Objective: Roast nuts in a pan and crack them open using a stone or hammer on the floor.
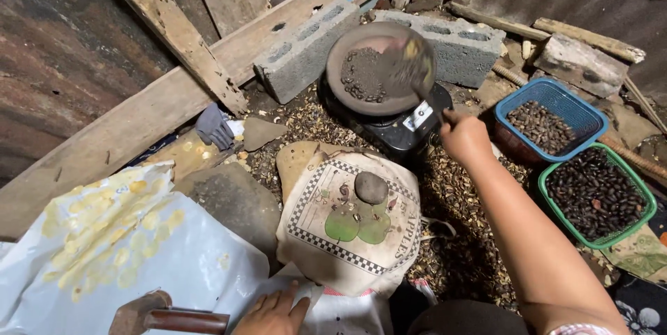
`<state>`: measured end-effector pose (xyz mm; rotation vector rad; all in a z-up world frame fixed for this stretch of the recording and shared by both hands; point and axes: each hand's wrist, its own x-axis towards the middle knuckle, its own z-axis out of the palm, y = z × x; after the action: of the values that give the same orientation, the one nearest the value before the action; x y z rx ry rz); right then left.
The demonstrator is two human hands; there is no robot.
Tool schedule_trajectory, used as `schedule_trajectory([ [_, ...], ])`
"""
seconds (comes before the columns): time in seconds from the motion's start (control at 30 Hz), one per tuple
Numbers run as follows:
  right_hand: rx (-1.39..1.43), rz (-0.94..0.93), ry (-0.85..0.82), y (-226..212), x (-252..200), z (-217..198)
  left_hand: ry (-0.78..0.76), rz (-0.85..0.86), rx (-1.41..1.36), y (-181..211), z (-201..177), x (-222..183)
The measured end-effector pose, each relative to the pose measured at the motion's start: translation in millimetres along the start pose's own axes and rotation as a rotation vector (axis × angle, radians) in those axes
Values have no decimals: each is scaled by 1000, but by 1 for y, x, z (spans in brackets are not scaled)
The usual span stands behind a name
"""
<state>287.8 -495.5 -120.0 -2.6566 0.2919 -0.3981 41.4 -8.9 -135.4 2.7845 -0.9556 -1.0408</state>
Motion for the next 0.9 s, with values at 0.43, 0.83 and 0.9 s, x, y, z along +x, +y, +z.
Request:
schedule_trajectory([
  [0.43, 1115, 625, -382, -16, -1, 69, -177, 21, -17, -21, 20, 26],
  [0.83, 1138, 580, -408, 20, 28, 63, -398, -175, -8, -31, 32, 30],
  [0.9, 1052, 573, -375, 21, 31, 65, -325, -123, -11, -43, 55, 33],
])
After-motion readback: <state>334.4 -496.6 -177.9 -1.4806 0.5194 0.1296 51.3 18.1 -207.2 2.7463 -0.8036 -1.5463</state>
